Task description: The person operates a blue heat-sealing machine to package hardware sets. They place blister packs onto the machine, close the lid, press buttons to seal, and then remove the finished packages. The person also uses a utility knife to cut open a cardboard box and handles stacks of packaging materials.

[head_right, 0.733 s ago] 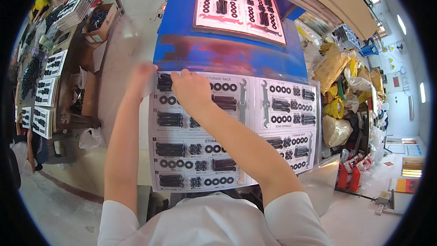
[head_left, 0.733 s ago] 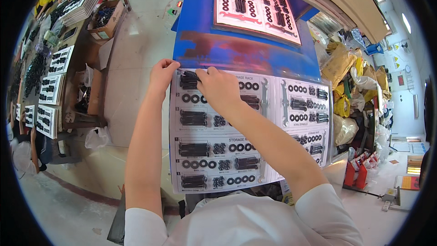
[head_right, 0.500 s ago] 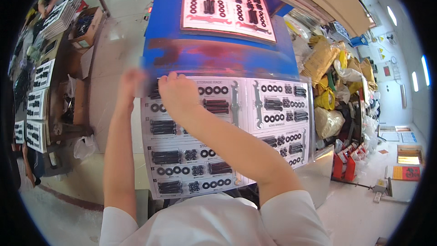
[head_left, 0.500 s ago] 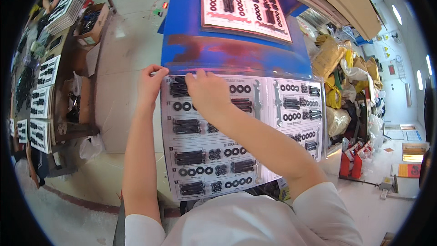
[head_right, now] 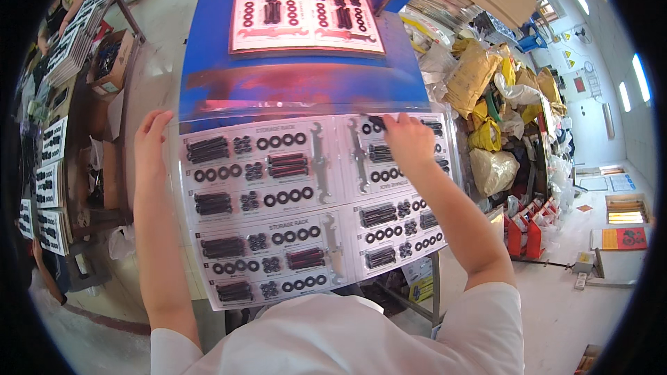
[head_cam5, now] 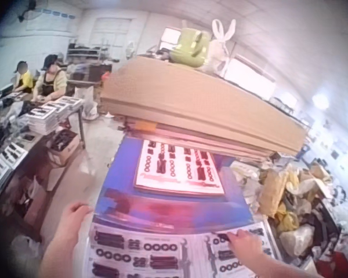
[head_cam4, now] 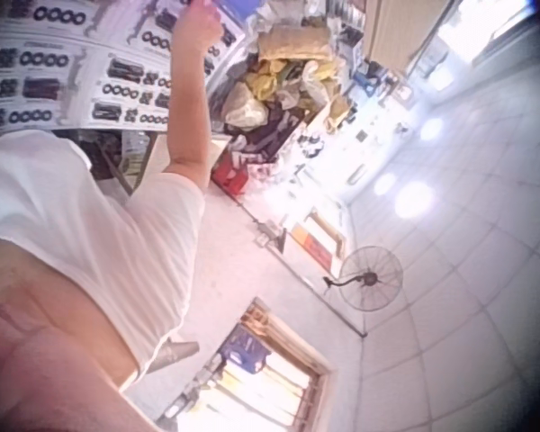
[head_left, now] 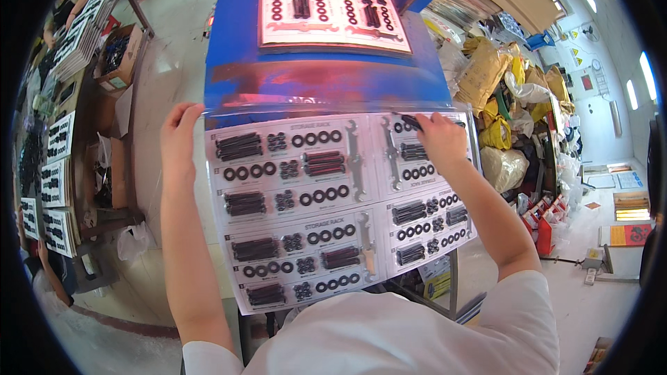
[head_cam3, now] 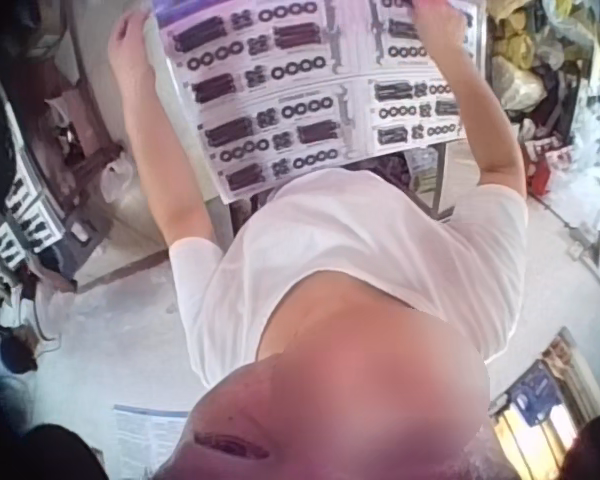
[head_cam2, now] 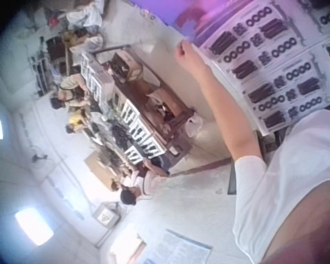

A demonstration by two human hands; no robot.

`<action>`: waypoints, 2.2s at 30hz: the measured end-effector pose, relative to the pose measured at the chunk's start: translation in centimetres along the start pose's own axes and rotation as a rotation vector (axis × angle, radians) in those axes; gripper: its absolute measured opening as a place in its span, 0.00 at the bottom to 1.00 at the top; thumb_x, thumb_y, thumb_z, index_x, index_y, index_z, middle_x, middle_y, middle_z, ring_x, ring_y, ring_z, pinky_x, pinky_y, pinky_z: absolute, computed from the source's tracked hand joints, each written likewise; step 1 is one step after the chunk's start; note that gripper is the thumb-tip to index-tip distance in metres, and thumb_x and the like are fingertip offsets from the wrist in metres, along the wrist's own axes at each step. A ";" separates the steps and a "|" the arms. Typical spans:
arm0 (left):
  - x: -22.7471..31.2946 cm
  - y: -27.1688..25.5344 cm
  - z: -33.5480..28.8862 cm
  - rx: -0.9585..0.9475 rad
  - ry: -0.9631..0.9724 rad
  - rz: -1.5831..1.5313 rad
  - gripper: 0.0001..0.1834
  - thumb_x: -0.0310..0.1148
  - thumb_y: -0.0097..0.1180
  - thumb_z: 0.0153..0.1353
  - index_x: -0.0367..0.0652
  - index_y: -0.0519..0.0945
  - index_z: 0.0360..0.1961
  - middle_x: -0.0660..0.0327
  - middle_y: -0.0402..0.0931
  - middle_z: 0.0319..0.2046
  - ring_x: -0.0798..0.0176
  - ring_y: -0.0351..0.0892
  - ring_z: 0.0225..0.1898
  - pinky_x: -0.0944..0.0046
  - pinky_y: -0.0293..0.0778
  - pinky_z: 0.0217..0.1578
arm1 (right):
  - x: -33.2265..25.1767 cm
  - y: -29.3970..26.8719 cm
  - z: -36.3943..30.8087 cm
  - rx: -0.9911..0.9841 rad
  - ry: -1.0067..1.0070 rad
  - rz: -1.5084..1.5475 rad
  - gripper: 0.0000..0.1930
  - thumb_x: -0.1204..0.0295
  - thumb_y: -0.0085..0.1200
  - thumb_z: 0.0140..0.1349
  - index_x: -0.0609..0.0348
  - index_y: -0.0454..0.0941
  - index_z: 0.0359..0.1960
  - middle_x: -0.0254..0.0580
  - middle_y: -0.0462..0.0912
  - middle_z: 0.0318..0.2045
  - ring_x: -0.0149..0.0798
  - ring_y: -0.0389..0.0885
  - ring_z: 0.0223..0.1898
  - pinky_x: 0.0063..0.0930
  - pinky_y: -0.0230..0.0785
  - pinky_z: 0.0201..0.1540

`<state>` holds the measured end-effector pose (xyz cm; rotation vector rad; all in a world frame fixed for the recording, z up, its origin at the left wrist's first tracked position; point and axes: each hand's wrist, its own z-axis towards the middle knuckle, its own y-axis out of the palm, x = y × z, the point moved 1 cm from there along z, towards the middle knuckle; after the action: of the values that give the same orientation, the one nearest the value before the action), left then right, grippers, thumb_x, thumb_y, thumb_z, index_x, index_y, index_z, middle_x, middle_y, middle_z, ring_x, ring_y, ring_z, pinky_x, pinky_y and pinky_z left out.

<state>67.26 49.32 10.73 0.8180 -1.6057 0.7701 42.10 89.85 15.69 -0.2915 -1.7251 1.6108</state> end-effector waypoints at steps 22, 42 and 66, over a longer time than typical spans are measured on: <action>0.8 53.9 -11.4 -0.745 0.656 0.679 0.30 0.46 0.59 0.64 0.38 0.73 0.61 0.46 0.73 0.61 0.46 0.74 0.60 0.53 0.68 0.61 | 19.6 8.3 -7.0 -0.075 0.670 0.816 0.21 0.63 0.56 0.59 0.43 0.81 0.56 0.54 0.86 0.33 0.58 0.85 0.37 0.51 0.77 0.43; 6.3 62.2 -18.6 -0.789 0.521 0.386 0.20 0.31 0.61 0.54 0.45 0.78 0.50 0.60 0.80 0.32 0.58 0.79 0.44 0.58 0.72 0.46 | 19.2 2.1 -22.8 -0.490 0.545 0.690 0.22 0.66 0.54 0.64 0.50 0.76 0.60 0.56 0.83 0.26 0.60 0.82 0.29 0.53 0.74 0.35; -2.7 7.4 -21.3 0.377 0.501 0.927 0.29 0.29 0.68 0.54 0.36 0.74 0.57 0.47 0.72 0.52 0.45 0.69 0.59 0.51 0.65 0.61 | 3.1 -0.9 -20.5 -0.443 -0.054 1.250 0.15 0.68 0.63 0.61 0.55 0.80 0.49 0.45 0.86 0.35 0.48 0.86 0.34 0.34 0.77 0.38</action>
<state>72.79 71.36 11.20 0.0416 -1.3435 1.8119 53.49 107.24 16.23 -1.8318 -2.0412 1.9489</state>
